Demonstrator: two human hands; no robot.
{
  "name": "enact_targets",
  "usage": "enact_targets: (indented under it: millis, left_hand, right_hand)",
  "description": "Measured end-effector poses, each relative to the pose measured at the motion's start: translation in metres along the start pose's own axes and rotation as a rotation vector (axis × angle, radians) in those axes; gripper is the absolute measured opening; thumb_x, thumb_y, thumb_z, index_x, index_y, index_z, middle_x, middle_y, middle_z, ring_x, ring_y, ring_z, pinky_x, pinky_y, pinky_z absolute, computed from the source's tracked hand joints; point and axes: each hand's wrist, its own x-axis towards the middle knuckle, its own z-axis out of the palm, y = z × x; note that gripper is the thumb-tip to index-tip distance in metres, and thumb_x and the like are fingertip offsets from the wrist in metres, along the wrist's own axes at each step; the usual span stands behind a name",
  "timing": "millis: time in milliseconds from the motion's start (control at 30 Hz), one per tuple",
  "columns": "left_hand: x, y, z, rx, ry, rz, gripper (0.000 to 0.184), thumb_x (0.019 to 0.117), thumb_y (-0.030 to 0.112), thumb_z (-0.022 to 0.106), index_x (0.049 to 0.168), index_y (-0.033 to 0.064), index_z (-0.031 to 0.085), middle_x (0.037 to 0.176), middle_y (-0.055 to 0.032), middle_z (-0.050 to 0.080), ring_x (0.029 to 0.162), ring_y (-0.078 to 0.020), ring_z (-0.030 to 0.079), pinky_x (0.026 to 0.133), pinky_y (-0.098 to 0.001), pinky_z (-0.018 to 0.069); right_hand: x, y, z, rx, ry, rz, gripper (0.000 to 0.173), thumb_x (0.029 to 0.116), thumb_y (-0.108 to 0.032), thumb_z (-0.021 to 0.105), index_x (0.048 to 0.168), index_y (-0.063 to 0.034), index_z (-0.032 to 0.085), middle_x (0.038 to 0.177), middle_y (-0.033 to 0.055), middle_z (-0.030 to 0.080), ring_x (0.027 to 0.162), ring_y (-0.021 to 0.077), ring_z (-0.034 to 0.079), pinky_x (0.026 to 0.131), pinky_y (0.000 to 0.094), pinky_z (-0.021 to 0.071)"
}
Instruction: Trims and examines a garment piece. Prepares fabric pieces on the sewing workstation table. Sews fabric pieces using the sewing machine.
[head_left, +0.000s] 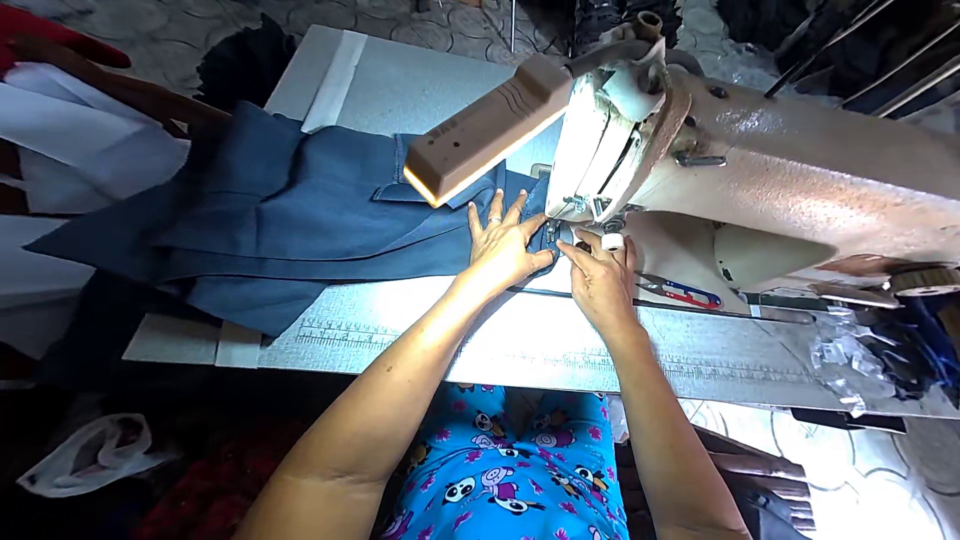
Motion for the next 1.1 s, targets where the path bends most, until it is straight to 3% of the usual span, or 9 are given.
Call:
enact_targets:
  millis: [233, 367, 433, 500, 667, 833, 933, 1033, 1100]
  left_hand:
    - [0.007, -0.003, -0.001, 0.007, -0.001, 0.016, 0.057, 0.0966, 0.051, 0.063, 0.147, 0.0250, 0.058, 0.169, -0.0106, 0.028, 0.159, -0.0401, 0.002, 0.114, -0.0746, -0.0101]
    - [-0.003, -0.011, -0.008, -0.121, 0.051, 0.115, 0.076, 0.0904, 0.057, 0.069, 0.154, 0.0192, 0.049, 0.167, -0.0177, 0.028, 0.157, -0.0449, 0.005, 0.112, -0.0788, -0.0077]
    - [-0.015, -0.020, -0.014, -0.259, 0.146, 0.178, 0.088, 0.0914, 0.060, 0.065, 0.160, 0.0140, 0.035, 0.165, -0.0140, 0.034, 0.157, -0.0405, 0.016, 0.115, -0.0781, -0.0044]
    - [-0.022, -0.030, -0.016, -0.283, 0.237, 0.198, 0.072, 0.1016, 0.050, 0.050, 0.160, 0.0117, 0.033, 0.160, -0.0102, 0.044, 0.153, -0.0330, 0.031, 0.118, -0.0748, 0.0035]
    - [-0.022, -0.047, -0.020, 0.036, 0.239, 0.120, 0.027, 0.1015, 0.028, 0.063, 0.118, 0.0111, 0.076, 0.151, -0.0141, 0.054, 0.150, -0.0506, 0.029, 0.109, -0.0841, -0.0023]
    - [-0.026, -0.062, -0.012, 0.043, 0.485, 0.444, 0.017, 0.0973, 0.014, 0.065, 0.093, 0.0031, 0.077, 0.127, -0.0127, 0.072, 0.143, -0.0467, 0.045, 0.110, -0.0839, 0.0032]
    - [-0.052, -0.063, -0.014, 0.035, 0.615, 0.599, 0.019, 0.0987, 0.016, 0.062, 0.092, 0.0038, 0.076, 0.111, -0.0104, 0.076, 0.135, -0.0408, 0.055, 0.113, -0.0821, 0.0081]
    - [-0.090, -0.059, -0.004, 0.119, 0.585, 0.689, 0.019, 0.0997, 0.012, 0.058, 0.090, 0.0051, 0.073, 0.089, -0.0119, 0.071, 0.105, -0.0349, 0.068, 0.114, -0.0747, 0.0225]
    - [-0.102, -0.057, 0.008, 0.148, 0.538, 0.745, 0.017, 0.0967, 0.008, 0.060, 0.085, 0.0056, 0.072, 0.078, -0.0106, 0.067, 0.085, -0.0298, 0.069, 0.111, -0.0666, 0.0350]
  right_hand:
    - [0.001, -0.001, 0.001, -0.016, -0.017, 0.023, 0.040, 0.0969, -0.001, 0.054, 0.126, -0.0171, 0.075, 0.134, 0.0204, 0.065, 0.140, 0.0508, 0.045, 0.115, 0.0722, 0.0242]
    - [-0.003, 0.003, 0.002, 0.117, 0.051, -0.053, 0.035, 0.0954, 0.000, 0.053, 0.119, -0.0079, 0.077, 0.128, 0.0188, 0.069, 0.131, 0.0450, 0.055, 0.108, 0.0626, 0.0398]
    - [-0.002, -0.004, -0.004, 0.228, 0.045, -0.087, 0.032, 0.0953, -0.003, 0.054, 0.119, -0.0013, 0.075, 0.125, 0.0187, 0.071, 0.126, 0.0407, 0.061, 0.107, 0.0566, 0.0440]
    - [-0.004, -0.015, -0.008, 0.280, 0.007, -0.085, 0.032, 0.0967, -0.008, 0.055, 0.120, 0.0036, 0.073, 0.123, 0.0195, 0.071, 0.120, 0.0379, 0.064, 0.105, 0.0526, 0.0460]
    - [-0.001, -0.030, 0.002, 0.270, 0.036, 0.004, 0.025, 0.0975, -0.018, 0.066, 0.106, 0.0037, 0.075, 0.113, 0.0191, 0.073, 0.107, 0.0368, 0.067, 0.095, 0.0558, 0.0477]
    - [-0.002, -0.037, 0.000, 0.545, 0.060, 0.077, 0.013, 0.0906, -0.005, 0.065, 0.090, 0.0072, 0.071, 0.117, 0.0218, 0.069, 0.114, 0.0286, 0.064, 0.096, 0.0426, 0.0507]
    - [-0.008, -0.038, -0.007, 0.705, -0.025, 0.212, 0.012, 0.0958, -0.010, 0.064, 0.096, 0.0016, 0.069, 0.104, 0.0102, 0.068, 0.089, 0.0089, 0.062, 0.075, 0.0251, 0.0518]
    - [-0.013, -0.047, -0.023, 0.722, -0.155, 0.342, 0.023, 0.1019, -0.022, 0.062, 0.116, -0.0051, 0.068, 0.091, 0.0065, 0.068, 0.071, 0.0081, 0.060, 0.065, 0.0279, 0.0507]
    - [-0.017, -0.053, -0.025, 0.653, -0.122, 0.324, 0.022, 0.1029, -0.017, 0.061, 0.113, 0.0002, 0.070, 0.087, 0.0083, 0.067, 0.068, 0.0085, 0.056, 0.064, 0.0273, 0.0486]
